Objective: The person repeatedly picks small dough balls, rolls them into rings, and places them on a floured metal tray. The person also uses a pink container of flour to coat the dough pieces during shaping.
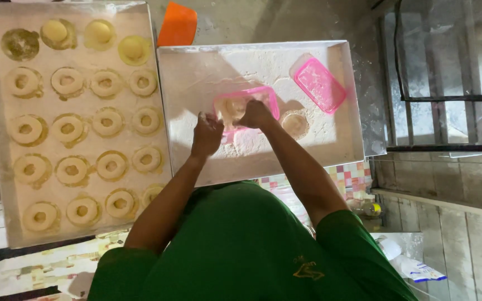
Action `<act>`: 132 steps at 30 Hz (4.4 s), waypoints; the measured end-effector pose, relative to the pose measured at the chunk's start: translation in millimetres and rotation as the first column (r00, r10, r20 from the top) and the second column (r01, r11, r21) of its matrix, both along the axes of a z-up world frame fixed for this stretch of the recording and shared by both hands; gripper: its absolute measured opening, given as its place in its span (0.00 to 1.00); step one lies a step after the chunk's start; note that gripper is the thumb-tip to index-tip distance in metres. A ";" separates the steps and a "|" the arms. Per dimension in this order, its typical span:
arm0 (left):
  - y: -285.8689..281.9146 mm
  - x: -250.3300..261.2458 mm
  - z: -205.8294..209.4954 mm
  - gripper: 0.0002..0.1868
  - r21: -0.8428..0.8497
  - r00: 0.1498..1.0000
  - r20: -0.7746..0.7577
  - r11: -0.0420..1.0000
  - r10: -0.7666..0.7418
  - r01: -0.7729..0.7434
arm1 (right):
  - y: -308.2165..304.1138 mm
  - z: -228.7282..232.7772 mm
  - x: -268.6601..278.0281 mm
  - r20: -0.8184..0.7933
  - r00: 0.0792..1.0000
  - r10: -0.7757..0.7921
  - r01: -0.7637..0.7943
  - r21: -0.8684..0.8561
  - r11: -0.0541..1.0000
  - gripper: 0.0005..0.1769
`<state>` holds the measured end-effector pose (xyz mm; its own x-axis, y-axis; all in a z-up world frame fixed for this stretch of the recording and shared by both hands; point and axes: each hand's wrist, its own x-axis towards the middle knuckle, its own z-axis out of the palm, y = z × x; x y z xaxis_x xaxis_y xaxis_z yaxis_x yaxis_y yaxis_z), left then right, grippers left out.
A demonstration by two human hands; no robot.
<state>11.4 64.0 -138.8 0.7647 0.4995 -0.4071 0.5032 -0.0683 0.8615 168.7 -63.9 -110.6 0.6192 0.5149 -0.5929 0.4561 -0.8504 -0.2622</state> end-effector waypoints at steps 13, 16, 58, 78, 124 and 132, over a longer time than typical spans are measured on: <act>-25.0 -34.1 25.7 0.21 -0.085 0.999 0.041 0.996 0.005 -0.002 | -41.3 18.2 -5.0 -0.113 0.977 -0.183 0.211 0.338 0.917 0.35; -23.0 -35.2 44.3 0.22 -0.024 0.995 0.085 0.999 0.049 -0.047 | -40.3 -19.9 1.7 -0.071 0.970 -0.234 0.244 0.286 0.927 0.30; -20.2 46.7 78.0 0.32 -0.230 0.761 0.637 0.912 -0.121 0.338 | -51.7 24.2 -10.9 0.519 0.852 -0.067 -0.509 0.852 0.123 0.45; -28.8 38.5 118.3 0.32 -0.619 0.745 0.650 0.671 0.149 0.407 | -43.9 60.2 -16.6 0.493 0.868 -0.062 -0.496 0.868 -0.034 0.38; 49.8 -27.9 56.5 0.30 -0.676 0.705 0.603 0.709 0.374 0.202 | 47.7 71.3 -58.7 -0.664 0.744 -0.072 0.655 0.705 0.271 0.18; 259.2 -51.0 -3.1 0.29 -0.222 0.729 0.587 0.937 0.350 -0.271 | 279.1 76.1 -71.6 -0.684 0.723 0.094 0.553 0.655 0.514 0.32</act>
<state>-39.6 323.2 -141.8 0.6779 0.7349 0.0217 -0.1553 0.1142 0.9812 97.1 215.3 -34.4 0.4872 0.8285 -0.2760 -0.2491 -0.1710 -0.9533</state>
